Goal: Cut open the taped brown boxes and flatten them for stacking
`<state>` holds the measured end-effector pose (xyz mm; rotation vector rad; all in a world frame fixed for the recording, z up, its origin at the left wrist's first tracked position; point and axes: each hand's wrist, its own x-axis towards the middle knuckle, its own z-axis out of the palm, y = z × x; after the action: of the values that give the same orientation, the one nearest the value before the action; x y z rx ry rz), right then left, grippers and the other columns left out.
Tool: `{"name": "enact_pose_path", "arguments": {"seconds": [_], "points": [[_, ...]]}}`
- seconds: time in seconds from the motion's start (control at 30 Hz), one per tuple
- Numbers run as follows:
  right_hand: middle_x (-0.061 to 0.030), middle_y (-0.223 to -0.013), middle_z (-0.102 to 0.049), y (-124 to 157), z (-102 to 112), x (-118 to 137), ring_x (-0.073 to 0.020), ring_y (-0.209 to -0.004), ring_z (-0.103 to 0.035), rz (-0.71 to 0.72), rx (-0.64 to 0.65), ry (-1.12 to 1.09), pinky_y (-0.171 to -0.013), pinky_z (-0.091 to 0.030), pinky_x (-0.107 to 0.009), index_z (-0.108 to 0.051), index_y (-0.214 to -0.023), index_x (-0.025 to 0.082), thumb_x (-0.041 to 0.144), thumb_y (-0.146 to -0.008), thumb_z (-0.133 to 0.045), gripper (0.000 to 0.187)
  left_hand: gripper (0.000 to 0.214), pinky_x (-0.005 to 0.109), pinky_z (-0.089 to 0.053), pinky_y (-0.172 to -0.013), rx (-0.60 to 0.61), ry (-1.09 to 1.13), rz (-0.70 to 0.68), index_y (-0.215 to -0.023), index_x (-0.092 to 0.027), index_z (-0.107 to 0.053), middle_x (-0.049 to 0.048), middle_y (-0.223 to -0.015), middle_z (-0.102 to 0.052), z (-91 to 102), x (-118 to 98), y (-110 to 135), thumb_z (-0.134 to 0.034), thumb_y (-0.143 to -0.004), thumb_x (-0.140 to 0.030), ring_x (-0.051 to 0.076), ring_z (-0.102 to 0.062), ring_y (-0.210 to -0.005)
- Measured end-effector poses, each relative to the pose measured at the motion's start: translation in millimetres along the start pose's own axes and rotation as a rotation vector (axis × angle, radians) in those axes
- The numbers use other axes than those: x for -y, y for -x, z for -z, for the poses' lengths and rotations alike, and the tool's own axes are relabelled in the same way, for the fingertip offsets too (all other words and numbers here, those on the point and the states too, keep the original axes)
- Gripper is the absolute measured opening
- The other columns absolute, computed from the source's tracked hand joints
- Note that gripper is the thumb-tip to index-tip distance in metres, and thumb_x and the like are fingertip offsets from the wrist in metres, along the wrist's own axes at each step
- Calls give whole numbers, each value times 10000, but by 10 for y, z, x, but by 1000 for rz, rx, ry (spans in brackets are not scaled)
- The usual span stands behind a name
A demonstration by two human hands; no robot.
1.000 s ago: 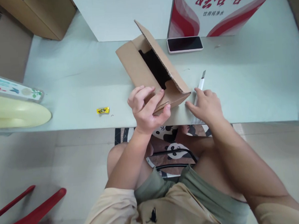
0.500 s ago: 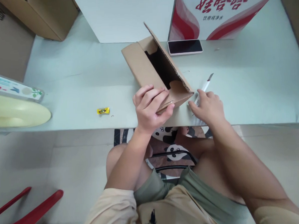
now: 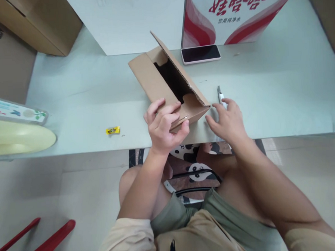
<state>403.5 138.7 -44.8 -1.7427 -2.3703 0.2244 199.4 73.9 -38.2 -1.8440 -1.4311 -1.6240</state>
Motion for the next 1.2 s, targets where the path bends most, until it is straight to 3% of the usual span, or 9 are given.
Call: {"name": "enact_pose_path", "arguments": {"seconds": [0.13,0.27,0.4,0.53,0.63,0.8,1.0,1.1,1.2], "points": [[-213,-1368,-543,-5,-124,48,-363,-1352,-453,134,-62,-111,-1121,-382,-552,-630,-1273,122,365,-927,-418,474,183,484,-478,-969,14,-11,33,-905,-258,-502,40,-986,-731,32,14,-5,-639,-819,-344,272,-578,-1137],[-183,-1437,-536,-28,-190,188,-398,-1422,-387,154,62,-106,-1138,-351,-596,-619,-1309,136,305,-901,-437,477,232,488,-471,-951,32,-26,66,-895,-260,-485,55,-974,-718,104,101,11,-606,-833,-447,274,-587,-1114],[-144,-1600,-382,-51,-186,376,-436,-1502,-269,157,186,-124,-1189,-222,-677,-478,-1470,154,272,-859,-477,623,270,500,-484,-966,-10,12,123,-873,-261,-493,51,-948,-711,145,241,7,-602,-831,-504,269,-605,-1105],[-103,-1599,-398,-85,-138,496,-430,-1539,-194,149,345,-343,-1226,-149,-686,-595,-1348,161,261,-809,-494,557,397,486,-499,-978,-184,140,320,-776,-248,-473,40,-850,-651,160,443,8,-458,-867,-634,264,-635,-1082],[-82,-1568,-448,-83,-85,487,-393,-1526,-263,175,327,-622,-1226,-208,-664,-596,-1306,188,266,-794,-467,534,442,421,-537,-894,-278,320,558,-804,-248,-512,32,-803,-627,225,572,10,-324,-893,-638,230,-675,-963],[-128,-1419,-561,-26,-7,394,-265,-1317,-539,218,120,-980,-1130,-419,-499,-412,-1354,220,300,-810,-488,555,581,363,-549,-838,-9,574,960,-1026,-274,-620,86,-950,-710,290,550,20,-302,-828,-718,247,-678,-1040],[-109,-1166,-612,-69,-30,317,-234,-1068,-604,174,44,-1015,-963,-480,-443,-297,-1247,235,379,-802,-522,519,685,364,-539,-907,79,596,848,-1182,-297,-625,86,-1044,-715,162,481,99,-333,-795,-781,245,-677,-1085],[-83,-1062,-597,-123,-99,289,-213,-947,-595,181,97,-1015,-895,-489,-420,-270,-1151,236,361,-776,-499,457,631,366,-552,-877,166,589,809,-1118,-311,-666,69,-997,-720,117,553,170,-562,-689,-762,241,-698,-995],[-76,-1017,-581,-167,-164,284,-201,-886,-577,178,137,-999,-857,-491,-407,-254,-1094,231,351,-753,-487,430,592,352,-563,-834,139,603,896,-1017,-300,-697,46,-897,-718,88,629,235,-766,-562,-672,230,-706,-923]]}}
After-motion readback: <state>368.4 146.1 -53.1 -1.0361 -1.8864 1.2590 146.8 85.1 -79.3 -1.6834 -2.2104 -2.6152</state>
